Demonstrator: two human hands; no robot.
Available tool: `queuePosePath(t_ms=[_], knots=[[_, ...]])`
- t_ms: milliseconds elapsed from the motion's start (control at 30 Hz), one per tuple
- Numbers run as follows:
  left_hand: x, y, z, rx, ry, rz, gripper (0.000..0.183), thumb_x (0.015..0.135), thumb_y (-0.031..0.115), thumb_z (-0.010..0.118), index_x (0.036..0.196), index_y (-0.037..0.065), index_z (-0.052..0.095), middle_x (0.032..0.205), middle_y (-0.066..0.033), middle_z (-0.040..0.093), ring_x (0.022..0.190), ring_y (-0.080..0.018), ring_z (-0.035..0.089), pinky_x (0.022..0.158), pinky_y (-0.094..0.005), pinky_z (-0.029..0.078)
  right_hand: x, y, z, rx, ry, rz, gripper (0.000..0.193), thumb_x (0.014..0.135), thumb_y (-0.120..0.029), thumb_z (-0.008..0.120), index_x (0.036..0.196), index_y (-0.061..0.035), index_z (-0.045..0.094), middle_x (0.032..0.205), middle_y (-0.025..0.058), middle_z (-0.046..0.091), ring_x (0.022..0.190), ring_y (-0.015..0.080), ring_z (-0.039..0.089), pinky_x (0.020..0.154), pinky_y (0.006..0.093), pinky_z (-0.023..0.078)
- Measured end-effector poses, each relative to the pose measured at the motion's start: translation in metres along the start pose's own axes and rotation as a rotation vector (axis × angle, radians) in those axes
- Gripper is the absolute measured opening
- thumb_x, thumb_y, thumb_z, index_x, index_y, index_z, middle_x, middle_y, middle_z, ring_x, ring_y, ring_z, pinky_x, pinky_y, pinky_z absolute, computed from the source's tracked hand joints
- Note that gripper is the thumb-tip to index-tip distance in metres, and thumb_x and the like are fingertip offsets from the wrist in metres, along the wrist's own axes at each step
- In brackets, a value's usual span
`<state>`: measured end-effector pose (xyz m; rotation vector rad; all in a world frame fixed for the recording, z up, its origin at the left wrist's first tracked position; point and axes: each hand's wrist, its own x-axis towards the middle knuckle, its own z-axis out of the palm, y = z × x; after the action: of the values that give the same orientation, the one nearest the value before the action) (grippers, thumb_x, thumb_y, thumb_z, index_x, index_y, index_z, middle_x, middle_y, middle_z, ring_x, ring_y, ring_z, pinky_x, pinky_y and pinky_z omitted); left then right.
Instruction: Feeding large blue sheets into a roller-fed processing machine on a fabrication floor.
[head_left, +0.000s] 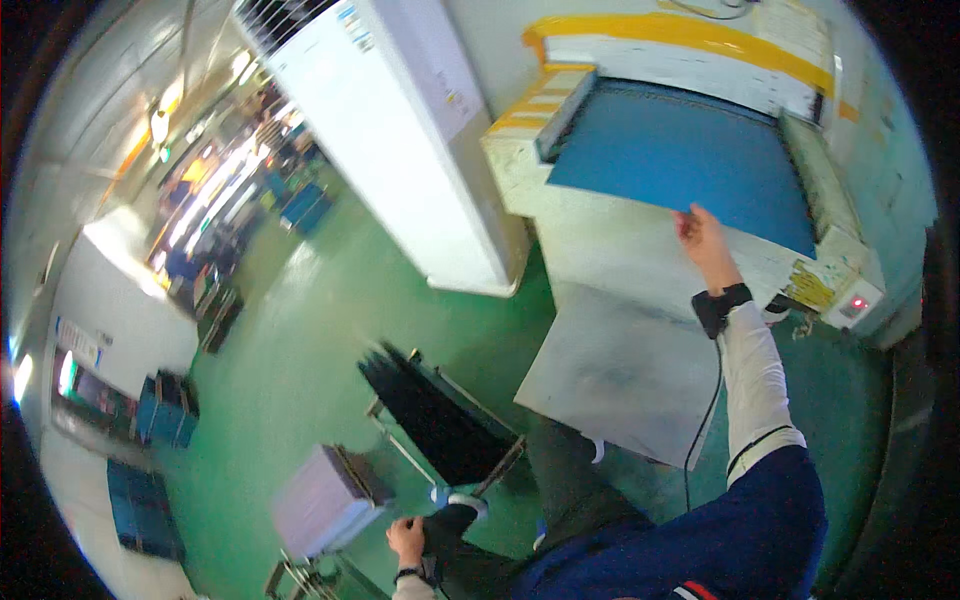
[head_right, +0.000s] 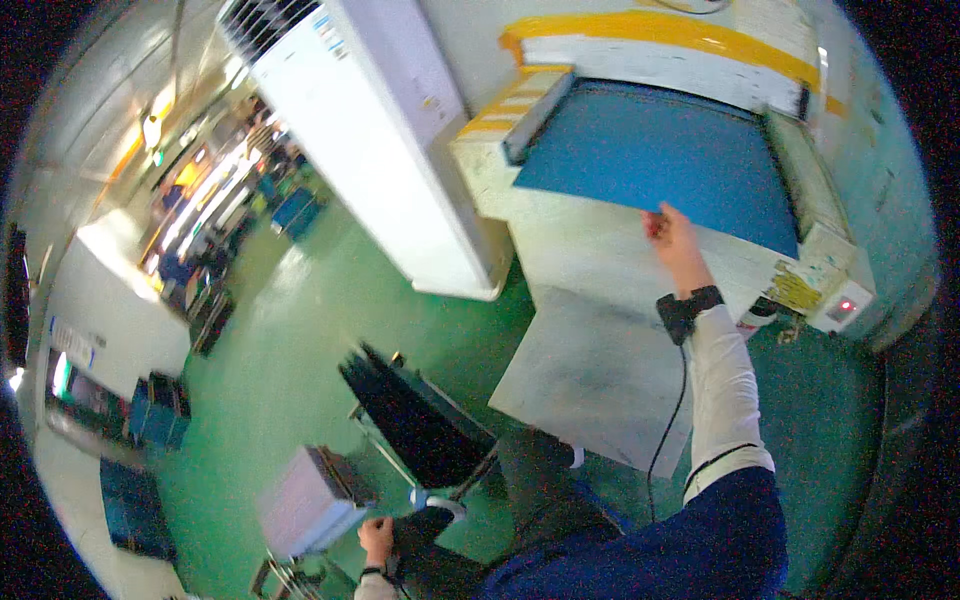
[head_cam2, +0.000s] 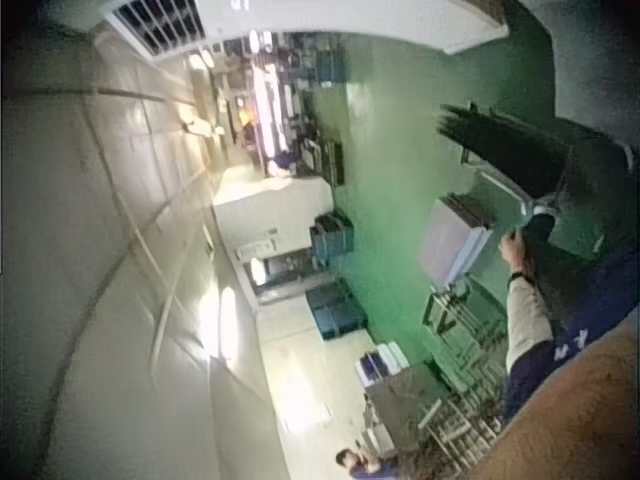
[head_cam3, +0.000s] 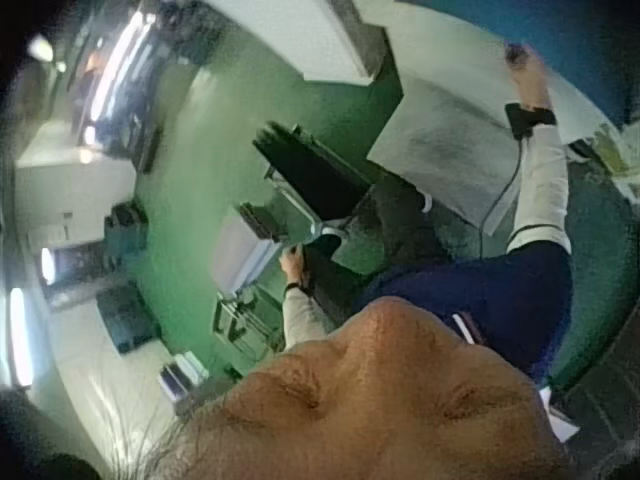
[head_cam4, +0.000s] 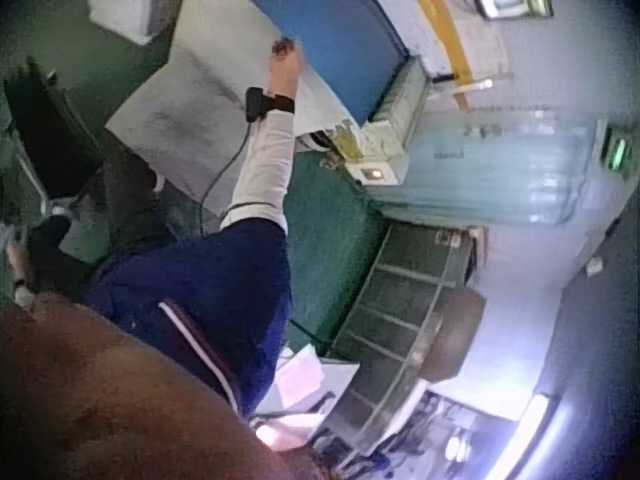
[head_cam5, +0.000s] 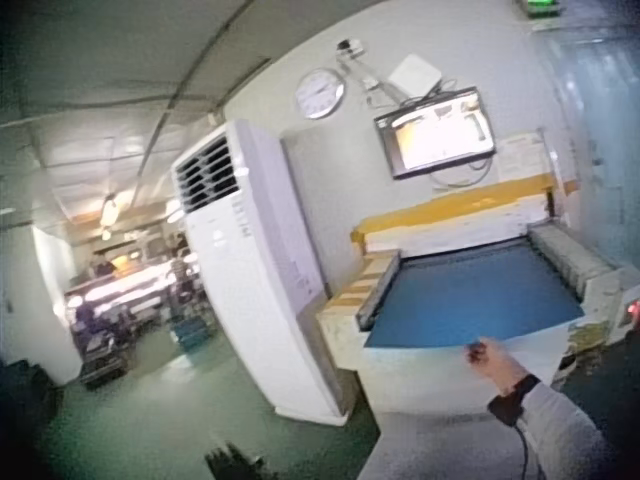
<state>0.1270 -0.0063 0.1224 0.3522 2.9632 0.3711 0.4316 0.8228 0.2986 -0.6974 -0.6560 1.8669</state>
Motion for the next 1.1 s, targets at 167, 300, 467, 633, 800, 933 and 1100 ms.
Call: queuePosePath(t_ms=[167, 300, 467, 633, 800, 933, 1100], knots=[[0.013, 0.002, 0.003, 0.004, 0.11, 0.158, 0.031, 0.08, 0.04, 0.069, 0.08, 0.009, 0.069, 0.093, -0.0096, 0.067, 0.091, -0.0354, 0.058, 0.085, -0.0461, 0.045, -0.03, 0.015, 0.027, -0.238, -0.219, 0.171, 0.032, 0.096, -0.036, 0.061, 0.101, -0.0049, 0.066, 0.093, 0.0059, 0.068, 0.077, 0.0135, 0.063, 0.066, 0.0257, 0.051], [0.014, 0.031, -0.02, -0.022, 0.025, 0.016, 0.032, 0.076, 0.043, 0.071, 0.09, 0.015, 0.074, 0.105, -0.0073, 0.066, 0.108, -0.0328, 0.055, 0.095, -0.047, 0.043, -0.055, 0.088, 0.006, -0.35, -0.254, 0.28, 0.034, 0.098, -0.037, 0.057, 0.101, -0.0041, 0.066, 0.091, 0.004, 0.068, 0.077, 0.013, 0.062, 0.067, 0.0257, 0.05], [0.004, 0.021, -0.009, -0.039, 0.023, 0.023, 0.034, 0.074, 0.044, 0.072, 0.093, 0.017, 0.074, 0.114, -0.0049, 0.063, 0.116, -0.0309, 0.051, 0.099, -0.0469, 0.04, -0.137, 0.246, -0.046, -0.3, -0.3, 0.695, 0.019, 0.094, -0.021, 0.061, 0.098, -0.004, 0.067, 0.087, 0.0055, 0.067, 0.082, 0.0168, 0.064, 0.074, 0.0297, 0.053], [-0.011, 0.013, -0.01, -0.039, 0.0, 0.035, 0.036, 0.074, 0.043, 0.073, 0.099, 0.016, 0.074, 0.117, -0.0037, 0.063, 0.119, -0.0311, 0.049, 0.101, -0.0467, 0.038, -0.27, 0.312, 0.009, -0.434, -0.344, 1.123, 0.025, 0.097, -0.026, 0.055, 0.102, -0.0037, 0.065, 0.095, 0.0106, 0.069, 0.085, 0.0222, 0.066, 0.075, 0.0361, 0.055], [-0.009, 0.011, -0.01, -0.054, 0.044, 0.047, 0.037, 0.073, 0.042, 0.074, 0.1, 0.016, 0.074, 0.117, -0.0028, 0.064, 0.12, -0.0301, 0.048, 0.101, -0.0468, 0.037, -0.3, 0.321, 0.037, -0.509, -0.505, 1.137, 0.026, 0.097, -0.025, 0.054, 0.106, -0.003, 0.064, 0.095, 0.0102, 0.069, 0.085, 0.0215, 0.067, 0.076, 0.0358, 0.056], [-0.006, 0.008, -0.015, -0.066, 0.033, 0.018, 0.038, 0.073, 0.043, 0.074, 0.1, 0.016, 0.075, 0.117, -0.0023, 0.064, 0.121, -0.0297, 0.049, 0.101, -0.0468, 0.038, -0.3, 0.323, 0.052, -0.619, -0.509, 1.078, 0.027, 0.098, -0.026, 0.053, 0.108, -0.0027, 0.063, 0.096, 0.0096, 0.069, 0.087, 0.02, 0.066, 0.076, 0.0354, 0.056], [-0.005, 0.002, -0.014, -0.081, 0.049, -0.001, 0.037, 0.072, 0.043, 0.073, 0.098, 0.016, 0.075, 0.114, -0.0024, 0.065, 0.119, -0.0296, 0.049, 0.101, -0.0469, 0.038, -0.309, 0.314, 0.07, -0.66, -0.588, 1.033, 0.026, 0.097, -0.026, 0.054, 0.108, -0.0033, 0.062, 0.097, 0.0088, 0.068, 0.085, 0.0195, 0.066, 0.075, 0.0346, 0.056]])
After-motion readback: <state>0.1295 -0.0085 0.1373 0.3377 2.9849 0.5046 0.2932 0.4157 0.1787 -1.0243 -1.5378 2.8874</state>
